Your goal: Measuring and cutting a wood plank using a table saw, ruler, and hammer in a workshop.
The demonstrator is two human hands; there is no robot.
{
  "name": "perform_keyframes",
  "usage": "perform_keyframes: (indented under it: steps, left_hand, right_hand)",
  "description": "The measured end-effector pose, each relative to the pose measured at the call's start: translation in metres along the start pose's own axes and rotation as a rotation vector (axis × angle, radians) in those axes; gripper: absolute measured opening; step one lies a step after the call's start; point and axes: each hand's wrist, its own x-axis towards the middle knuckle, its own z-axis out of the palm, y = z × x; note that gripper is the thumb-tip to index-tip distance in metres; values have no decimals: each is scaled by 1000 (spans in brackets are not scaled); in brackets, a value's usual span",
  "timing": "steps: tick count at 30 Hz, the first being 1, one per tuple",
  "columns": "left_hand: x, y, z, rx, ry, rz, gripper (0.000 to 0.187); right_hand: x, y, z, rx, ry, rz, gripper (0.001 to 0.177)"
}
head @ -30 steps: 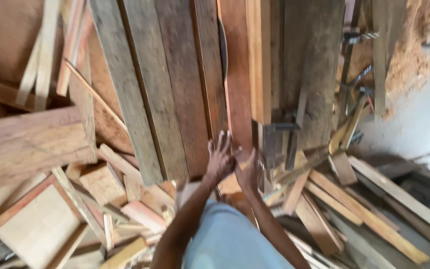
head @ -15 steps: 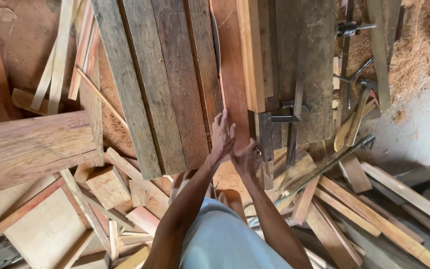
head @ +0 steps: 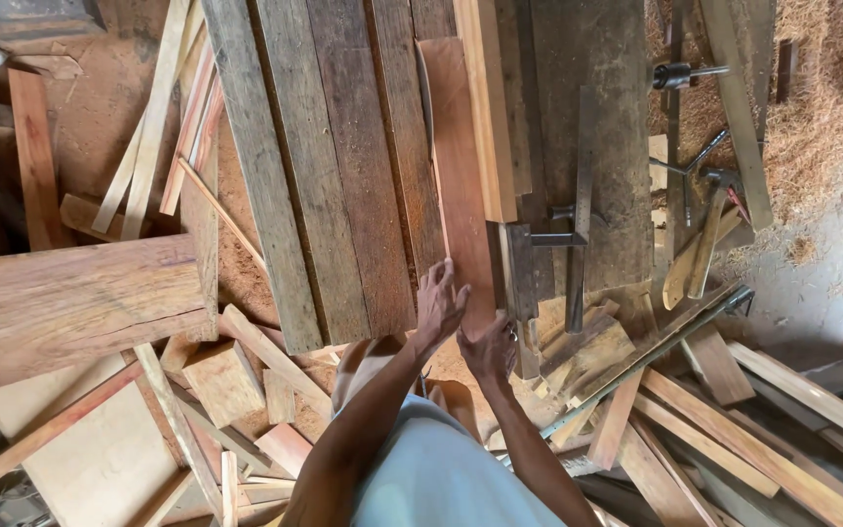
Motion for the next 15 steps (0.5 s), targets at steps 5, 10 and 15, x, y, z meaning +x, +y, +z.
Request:
perform_keyframes:
  steps: [5, 10, 15]
  left_hand:
    - [-28, 42, -39, 19, -132, -94, 74]
    - [-89, 37, -51, 23, -466, -46, 67]
    - [-147, -24, 21, -178, -689, -263, 65]
  right_hand:
    - [-36, 26, 7, -22, 1, 14, 100]
    - [-99, 59, 2, -36, -236, 293, 96]
    - [-96, 52, -16, -2, -246, 133, 96]
